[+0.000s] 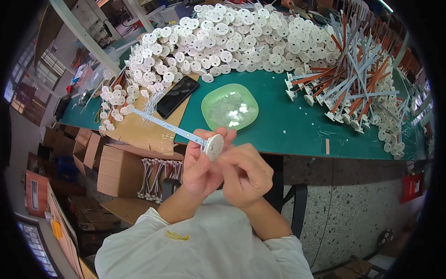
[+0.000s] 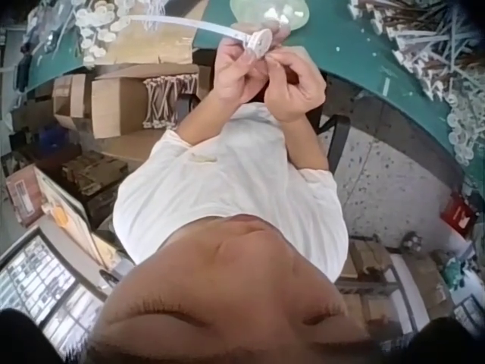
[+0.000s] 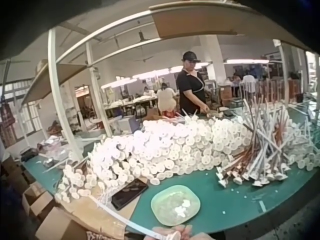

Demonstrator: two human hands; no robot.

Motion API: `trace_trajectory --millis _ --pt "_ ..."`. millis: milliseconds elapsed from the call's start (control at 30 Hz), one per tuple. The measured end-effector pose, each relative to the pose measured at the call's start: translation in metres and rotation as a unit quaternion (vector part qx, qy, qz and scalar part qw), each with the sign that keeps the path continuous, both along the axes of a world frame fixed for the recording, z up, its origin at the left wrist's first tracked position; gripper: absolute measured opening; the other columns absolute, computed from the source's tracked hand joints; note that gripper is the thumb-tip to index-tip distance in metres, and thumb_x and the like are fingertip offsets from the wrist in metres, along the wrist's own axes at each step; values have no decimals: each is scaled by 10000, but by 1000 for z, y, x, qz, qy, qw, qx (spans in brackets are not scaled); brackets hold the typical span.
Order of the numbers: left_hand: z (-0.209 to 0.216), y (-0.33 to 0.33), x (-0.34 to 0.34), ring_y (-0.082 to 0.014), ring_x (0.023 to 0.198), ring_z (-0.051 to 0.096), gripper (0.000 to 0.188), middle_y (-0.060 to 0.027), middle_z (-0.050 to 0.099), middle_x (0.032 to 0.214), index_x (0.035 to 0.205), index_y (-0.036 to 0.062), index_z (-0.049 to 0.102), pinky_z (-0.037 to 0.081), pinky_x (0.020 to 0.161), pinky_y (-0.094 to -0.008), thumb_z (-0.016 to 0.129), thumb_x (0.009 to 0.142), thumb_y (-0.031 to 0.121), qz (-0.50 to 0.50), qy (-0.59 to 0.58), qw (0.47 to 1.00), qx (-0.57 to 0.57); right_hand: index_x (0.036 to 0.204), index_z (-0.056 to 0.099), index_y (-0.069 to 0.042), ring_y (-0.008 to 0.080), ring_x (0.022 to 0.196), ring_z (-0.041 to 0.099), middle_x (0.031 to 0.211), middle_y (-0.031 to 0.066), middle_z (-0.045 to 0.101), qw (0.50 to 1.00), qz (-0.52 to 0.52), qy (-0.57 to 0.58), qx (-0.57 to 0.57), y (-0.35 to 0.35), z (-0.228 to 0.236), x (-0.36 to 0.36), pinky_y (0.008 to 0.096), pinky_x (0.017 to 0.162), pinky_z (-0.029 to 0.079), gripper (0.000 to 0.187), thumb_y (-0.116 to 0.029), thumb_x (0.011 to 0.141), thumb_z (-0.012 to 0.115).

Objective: Assemble light strips by attaching circular plastic components onto long flexible strips.

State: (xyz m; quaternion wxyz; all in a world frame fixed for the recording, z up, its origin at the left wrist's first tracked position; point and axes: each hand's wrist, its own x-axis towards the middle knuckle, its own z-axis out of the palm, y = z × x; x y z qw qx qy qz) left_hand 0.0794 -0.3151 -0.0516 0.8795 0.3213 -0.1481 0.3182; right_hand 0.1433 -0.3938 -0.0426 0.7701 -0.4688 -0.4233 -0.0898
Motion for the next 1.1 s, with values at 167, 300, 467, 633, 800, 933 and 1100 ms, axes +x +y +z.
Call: trace_trajectory --millis 167,300,467,633,800,933,1100 --pt "1 -2 1 -339 1353 422 388 -178 509 1370 1243 50 496 329 1125 -482 667 895 76 25 27 999 11 831 603 65 182 663 560 742 120 616 1000 15 11 -19 -2 1 3 272 620 467 77 118 782 628" --pt "0 -2 1 -337 1343 438 378 -187 504 1373 1244 46 490 354 1113 -457 651 902 60 49 18 998 38 851 621 60 222 693 610 777 141 644 999 -17 -36 -32 -2 1 6 286 620 492 108 125 768 647" --pt "-10 0 -4 -352 1344 436 380 -196 500 1383 1235 19 484 374 1105 -464 653 896 56 46 50 998 17 865 643 44 276 640 643 767 158 657 986 -36 -143 -82 -11 2 17 327 599 531 149 118 739 666" --pt "-19 -6 -8 -358 1289 495 419 -219 518 1358 1229 10 482 392 1091 -495 679 860 46 96 106 984 105 834 625 45 288 607 636 750 156 648 971 -80 -192 -115 -19 3 15 328 566 526 141 105 711 659" --pt "-13 -8 -5 -351 1272 513 412 -221 511 1361 1235 16 470 406 1080 -497 670 877 54 88 135 984 75 841 637 60 269 626 653 765 158 664 981 -98 -129 -108 -14 -5 9 308 579 530 120 114 735 657" --pt "-22 -5 -4 -357 1289 497 395 -202 506 1374 1245 27 471 395 1090 -494 657 898 61 69 91 993 44 828 654 54 256 653 675 763 159 682 994 -36 -41 -95 -13 -12 10 290 610 543 107 114 739 666" --pt "-29 -4 -15 -350 1283 505 418 -201 517 1366 1249 24 488 418 1074 -485 685 887 90 98 96 990 22 776 602 57 239 576 620 683 148 628 989 -21 -97 -109 0 -7 4 280 560 499 71 84 723 642"
